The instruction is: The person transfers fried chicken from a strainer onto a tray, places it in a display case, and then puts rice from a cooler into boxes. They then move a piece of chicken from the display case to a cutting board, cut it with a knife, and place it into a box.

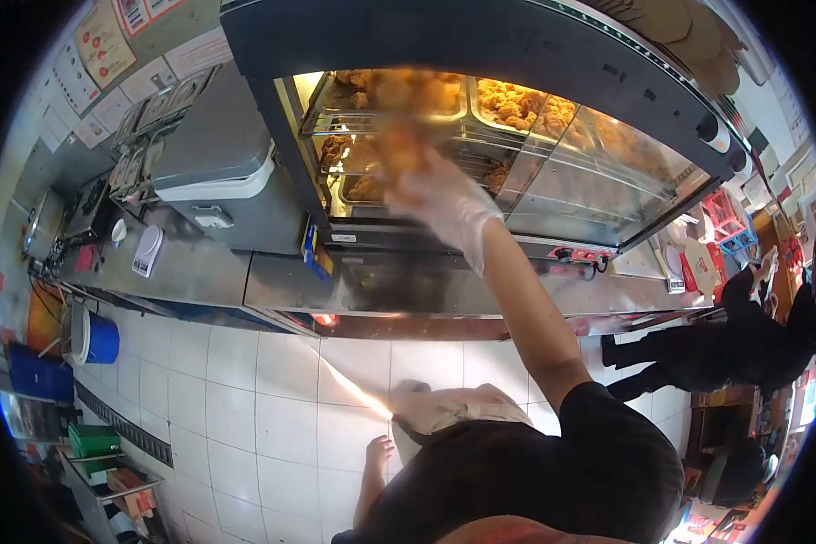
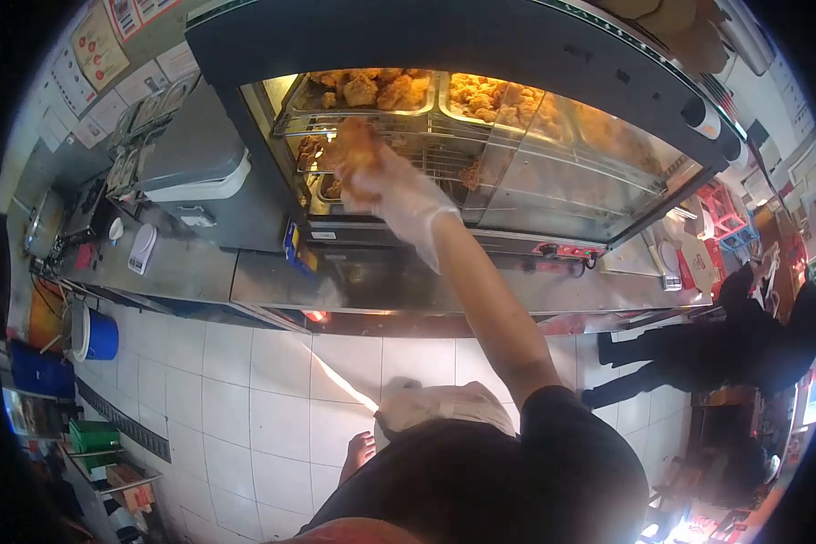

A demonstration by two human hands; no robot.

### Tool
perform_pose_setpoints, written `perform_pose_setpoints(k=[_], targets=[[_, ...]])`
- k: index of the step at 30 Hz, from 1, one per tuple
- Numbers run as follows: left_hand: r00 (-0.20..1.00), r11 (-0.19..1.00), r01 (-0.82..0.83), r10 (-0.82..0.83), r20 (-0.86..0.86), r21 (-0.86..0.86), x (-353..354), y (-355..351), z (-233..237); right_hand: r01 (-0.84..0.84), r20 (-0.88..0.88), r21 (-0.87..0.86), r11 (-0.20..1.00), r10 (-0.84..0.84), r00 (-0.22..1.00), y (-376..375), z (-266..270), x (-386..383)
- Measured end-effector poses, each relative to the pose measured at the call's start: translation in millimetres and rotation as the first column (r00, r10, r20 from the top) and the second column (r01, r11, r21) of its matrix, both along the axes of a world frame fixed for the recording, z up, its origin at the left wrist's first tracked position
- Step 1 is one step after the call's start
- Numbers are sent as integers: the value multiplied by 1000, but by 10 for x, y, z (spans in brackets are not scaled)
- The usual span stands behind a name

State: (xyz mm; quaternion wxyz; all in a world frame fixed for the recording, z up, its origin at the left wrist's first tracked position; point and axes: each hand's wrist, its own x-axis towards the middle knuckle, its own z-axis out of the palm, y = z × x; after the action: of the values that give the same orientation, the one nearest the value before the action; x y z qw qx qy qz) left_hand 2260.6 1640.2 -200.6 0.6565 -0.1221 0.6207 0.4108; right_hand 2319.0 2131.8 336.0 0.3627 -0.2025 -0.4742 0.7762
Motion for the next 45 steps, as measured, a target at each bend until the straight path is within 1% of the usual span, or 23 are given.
perform_pose_setpoints(k=[1, 2, 3, 6, 7, 8, 9, 10, 11, 12, 13, 15, 17, 18, 20, 21, 25, 26, 28, 31, 35, 40, 45], targets=[[990, 994, 97, -101, -97, -40, 60, 46, -39, -56, 79, 29, 998, 54, 995, 8, -65, 10], [990, 996, 93, -94, -103, -16, 68, 40, -28, -115, 159, 50, 992, 106, 982, 8, -147, 12], [990, 996, 87, -86, -108, 8, 71, 32, -19, -165, 114, 27, 986, 161, 980, 2, -223, -10], [993, 998, 59, -57, -100, 20, 103, 85, 42, -117, 201, 78, 990, 99, 974, 37, -265, -26], [995, 999, 39, -36, -89, 26, 108, 94, 36, -75, 421, 369, 926, -95, 902, 62, -155, -60], [997, 999, 17, -15, -76, 30, 120, 99, 29, -107, 545, 625, 773, -334, 769, 137, 15, -110], [996, 999, 18, -15, -86, 35, 131, 95, 28, -205, 556, 803, 559, -580, 596, 220, 163, -171], [995, 999, 20, -16, -96, 37, 147, 97, 26, -239, 508, 855, 459, -652, 563, 336, 262, -260], [994, 999, 23, -19, -105, 38, 162, 85, 32, -277, 451, 892, 356, -717, 532, 508, 338, -368], [994, 999, 21, -18, -108, 24, 171, 73, 50, -540, 343, 839, 62, -832, 436, 836, 279, -510], [994, 1000, 18, -16, -110, 13, 174, 86, 71, -715, 115, 658, -234, -908, 403, 1158, 225, -651], [991, 1000, -14, 14, -131, 6, 223, 104, 126, -791, 128, 563, -238, -921, 368, 1431, 284, -813], [989, 999, -47, 46, -140, -1, 295, 44, 104, -783, 294, 618, -71, -903, 314, 1510, 309, -922], [988, 998, -64, 63, -142, -4, 361, -5, 58, -781, 348, 624, -16, -889, 297, 1502, 306, -961], [996, 998, -68, 69, -59, 18, 436, -104, -138, -788, 414, 615, 42, -867, 277, 1495, 309, -1029], [998, 997, -67, 67, -18, 24, 463, -178, -151, -794, 435, 606, 53, -857, 275, 1479, 293, -1048], [999, 998, -43, 44, 7, -51, 529, -244, -223, -798, 477, 596, 94, -841, 256, 1474, 289, -1047], [999, 999, -15, 13, -45, -47, 559, -269, -165, -794, 478, 600, 99, -840, 257, 1519, 314, -1019], [987, 998, 48, -53, -150, -37, 533, -164, 1, -775, 432, 626, 87, -866, 252, 1577, 365, -860], [994, 997, -51, 45, -101, -60, 466, -82, 85, -746, 352, 662, 66, -907, 232, 1729, 527, -600], [991, 999, -39, 37, -132, -16, 434, -55, 152, -714, 251, 699, 48, -951, 182, 1901, 560, -365], [993, 997, -44, 36, -110, -70, 455, -34, 171, -653, 129, 757, 19, -984, 122, 2053, 480, -131], [994, 997, -34, 27, -102, -72, 498, -152, 179, -623, 80, 782, -5, -991, 109, 2029, 424, -2]])
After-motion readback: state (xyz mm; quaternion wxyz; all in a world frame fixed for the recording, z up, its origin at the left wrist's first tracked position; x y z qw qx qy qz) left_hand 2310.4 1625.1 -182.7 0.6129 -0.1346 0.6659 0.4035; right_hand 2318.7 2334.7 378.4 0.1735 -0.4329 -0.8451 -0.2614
